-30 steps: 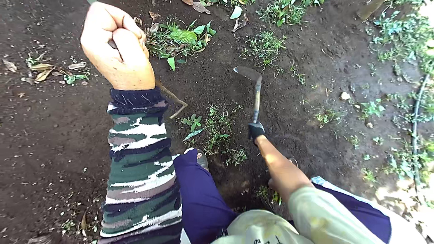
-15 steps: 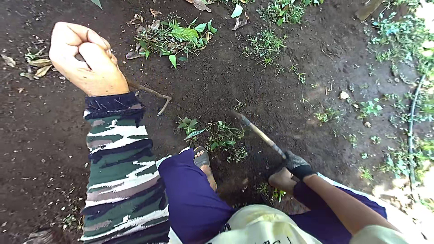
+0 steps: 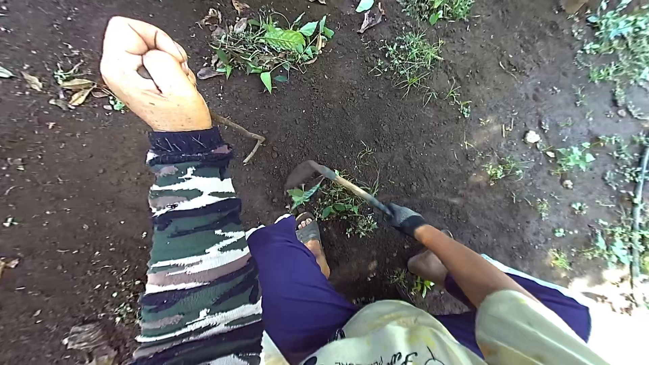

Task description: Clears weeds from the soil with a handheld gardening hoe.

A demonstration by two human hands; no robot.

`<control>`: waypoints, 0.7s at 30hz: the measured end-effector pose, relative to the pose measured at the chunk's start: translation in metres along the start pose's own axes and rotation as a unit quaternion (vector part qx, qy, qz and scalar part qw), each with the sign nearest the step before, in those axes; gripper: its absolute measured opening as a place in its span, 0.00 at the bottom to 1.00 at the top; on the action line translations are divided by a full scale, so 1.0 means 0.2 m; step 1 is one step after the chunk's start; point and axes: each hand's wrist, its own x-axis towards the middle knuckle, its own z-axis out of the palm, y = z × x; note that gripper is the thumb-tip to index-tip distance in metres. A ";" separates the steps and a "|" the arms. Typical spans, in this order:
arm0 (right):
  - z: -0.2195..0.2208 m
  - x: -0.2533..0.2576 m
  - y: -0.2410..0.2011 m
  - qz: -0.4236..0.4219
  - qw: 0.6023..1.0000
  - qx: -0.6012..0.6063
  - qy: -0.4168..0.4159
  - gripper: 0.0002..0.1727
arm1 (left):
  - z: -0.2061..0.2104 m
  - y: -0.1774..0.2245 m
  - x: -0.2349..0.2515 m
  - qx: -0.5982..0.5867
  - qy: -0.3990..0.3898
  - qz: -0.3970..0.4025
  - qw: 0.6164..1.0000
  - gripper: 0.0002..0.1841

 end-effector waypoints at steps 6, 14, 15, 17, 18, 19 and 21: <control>-0.04 -0.23 0.48 0.073 0.993 0.007 0.089 0.31 | 0.00 -0.02 0.01 -0.006 -0.010 -0.002 1.000 0.09; 0.23 -0.05 0.17 0.123 0.887 0.421 0.143 0.26 | 0.31 0.12 -0.05 0.123 -0.099 0.058 0.986 0.15; 0.30 -0.07 0.20 0.124 0.900 0.402 0.112 0.26 | 0.35 0.14 -0.05 0.122 -0.103 0.067 0.985 0.16; 0.37 -0.14 0.37 0.108 0.941 0.313 0.066 0.28 | 0.42 0.18 -0.04 0.096 -0.100 0.079 0.987 0.15; 0.37 -0.16 0.48 0.090 0.962 0.247 0.074 0.30 | 0.45 0.19 -0.03 0.077 -0.100 0.079 0.989 0.14; 0.37 -0.17 0.59 0.069 0.973 0.184 0.118 0.30 | 0.48 0.19 -0.03 0.061 -0.100 0.075 0.990 0.14; 0.24 -0.22 0.71 0.081 0.972 0.155 0.160 0.29 | 0.52 0.20 -0.03 0.045 -0.103 0.068 0.991 0.13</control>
